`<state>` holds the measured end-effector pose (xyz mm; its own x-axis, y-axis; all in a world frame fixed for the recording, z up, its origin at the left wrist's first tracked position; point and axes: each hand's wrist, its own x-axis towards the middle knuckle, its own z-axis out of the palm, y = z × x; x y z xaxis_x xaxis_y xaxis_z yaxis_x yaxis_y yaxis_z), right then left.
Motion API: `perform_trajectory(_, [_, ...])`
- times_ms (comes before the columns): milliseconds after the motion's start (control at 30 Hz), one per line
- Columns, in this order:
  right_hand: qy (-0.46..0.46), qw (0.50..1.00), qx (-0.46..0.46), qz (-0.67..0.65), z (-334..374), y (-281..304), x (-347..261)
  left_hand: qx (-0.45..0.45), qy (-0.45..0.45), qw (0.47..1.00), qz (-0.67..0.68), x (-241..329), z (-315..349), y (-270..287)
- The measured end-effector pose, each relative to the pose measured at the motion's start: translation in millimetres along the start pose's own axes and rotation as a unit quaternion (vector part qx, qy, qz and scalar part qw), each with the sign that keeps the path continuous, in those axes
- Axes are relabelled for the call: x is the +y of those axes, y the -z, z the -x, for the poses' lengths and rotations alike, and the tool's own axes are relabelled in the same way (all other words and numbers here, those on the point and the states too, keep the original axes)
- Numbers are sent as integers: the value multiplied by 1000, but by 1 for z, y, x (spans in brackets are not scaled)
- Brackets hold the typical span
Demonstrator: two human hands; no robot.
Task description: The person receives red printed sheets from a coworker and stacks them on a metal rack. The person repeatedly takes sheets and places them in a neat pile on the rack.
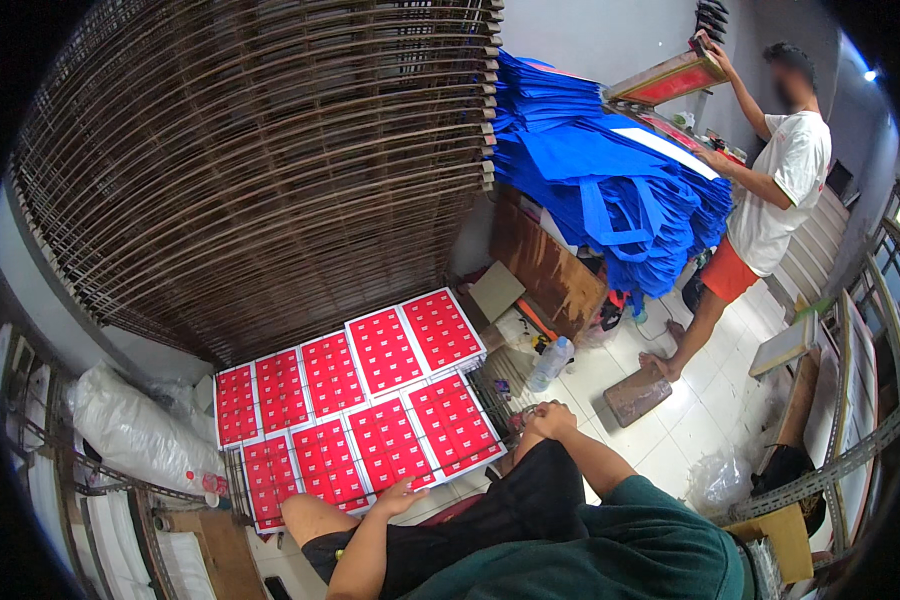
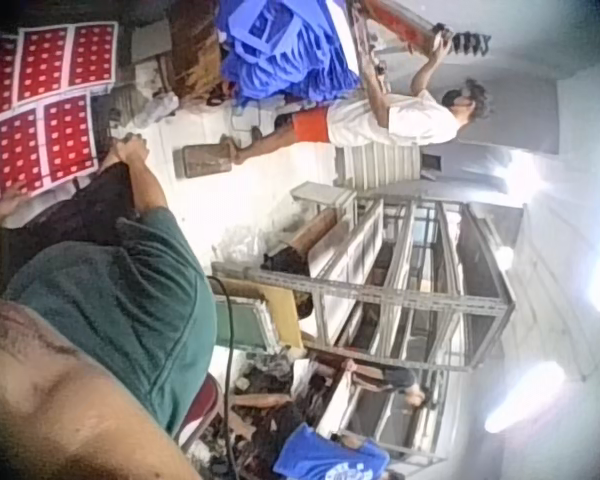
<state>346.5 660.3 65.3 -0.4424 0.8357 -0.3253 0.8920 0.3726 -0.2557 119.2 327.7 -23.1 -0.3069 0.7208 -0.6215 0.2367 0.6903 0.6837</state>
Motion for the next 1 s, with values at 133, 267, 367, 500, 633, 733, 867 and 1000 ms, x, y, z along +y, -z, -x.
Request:
perform_trajectory(133, [-5, 999, 20, -31, 10, 3, 0, -11, 1, 1000, 0, 6, 4, 3])
perform_trajectory(267, [20, 996, 38, -73, 8, -4, 3, 4, -1, 999, -37, -7, -1, 2])
perform_trajectory(367, [27, 994, 66, -83, 2, -13, 14, 0, -1, 999, -34, -15, -7, 1])
perform_trajectory(500, [17, 992, 80, -94, 9, -9, 18, -20, 45, 998, -24, 18, 12, 3])
perform_trajectory(633, [20, 990, 89, -108, 9, -9, 14, -16, 21, 998, -51, -18, -7, 1])
perform_trajectory(733, [38, 986, 102, -123, 4, -20, 23, -10, 36, 998, -46, -11, 4, 1])
perform_trajectory(867, [61, 983, 114, -130, 4, -22, 26, -19, 56, 997, -41, 7, 17, 2])
perform_trajectory(1000, [80, 958, 114, -251, -7, -24, 40, -7, 28, 996, -87, 33, 30, 6])
